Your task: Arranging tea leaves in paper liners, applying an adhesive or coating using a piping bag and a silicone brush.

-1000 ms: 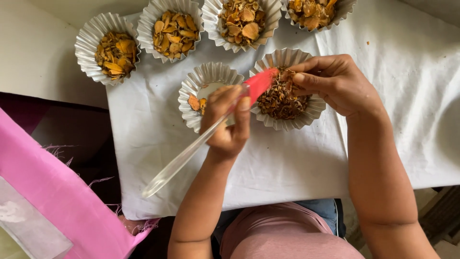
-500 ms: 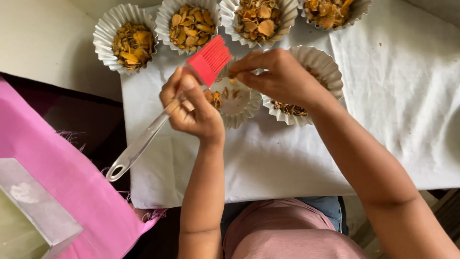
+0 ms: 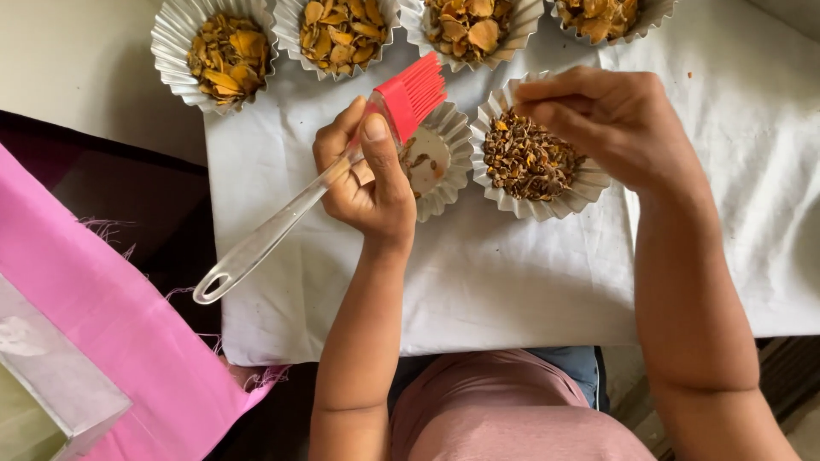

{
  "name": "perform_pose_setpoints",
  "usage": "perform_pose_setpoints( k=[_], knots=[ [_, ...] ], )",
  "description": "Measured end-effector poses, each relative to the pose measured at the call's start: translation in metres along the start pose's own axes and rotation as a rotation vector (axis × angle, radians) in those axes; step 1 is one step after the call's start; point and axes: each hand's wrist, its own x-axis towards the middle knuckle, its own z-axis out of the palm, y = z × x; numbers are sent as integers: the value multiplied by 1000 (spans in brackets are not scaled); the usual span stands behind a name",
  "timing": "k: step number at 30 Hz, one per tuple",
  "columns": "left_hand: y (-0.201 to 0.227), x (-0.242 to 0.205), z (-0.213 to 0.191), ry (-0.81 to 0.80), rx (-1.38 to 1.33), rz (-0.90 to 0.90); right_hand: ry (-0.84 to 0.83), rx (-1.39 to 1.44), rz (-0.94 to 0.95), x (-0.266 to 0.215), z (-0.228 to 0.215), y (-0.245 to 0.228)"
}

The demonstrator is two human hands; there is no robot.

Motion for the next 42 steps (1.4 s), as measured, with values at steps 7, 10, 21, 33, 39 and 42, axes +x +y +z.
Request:
perform_pose_setpoints(
  k=[7,10,21,33,39,42],
  knots=[
    [-1,-2,4,-54,65,90,-16,-693,-8,-10,15,35],
    [0,-6,5,-78,60,100,-90,-880,44,-11,31,52],
    [-12,-4,7,-138,36,303,67,-1062,-130,-10,36,83],
    [-13,-4,7,-146,56,316,120,-1043,-193,-7,40,99],
    [-7,-3,7,-175,44,292,98,-519,-86,-12,19,57],
    [-2,-4,9,-193,34,276,84,-356,49,-10,1,55]
  ],
)
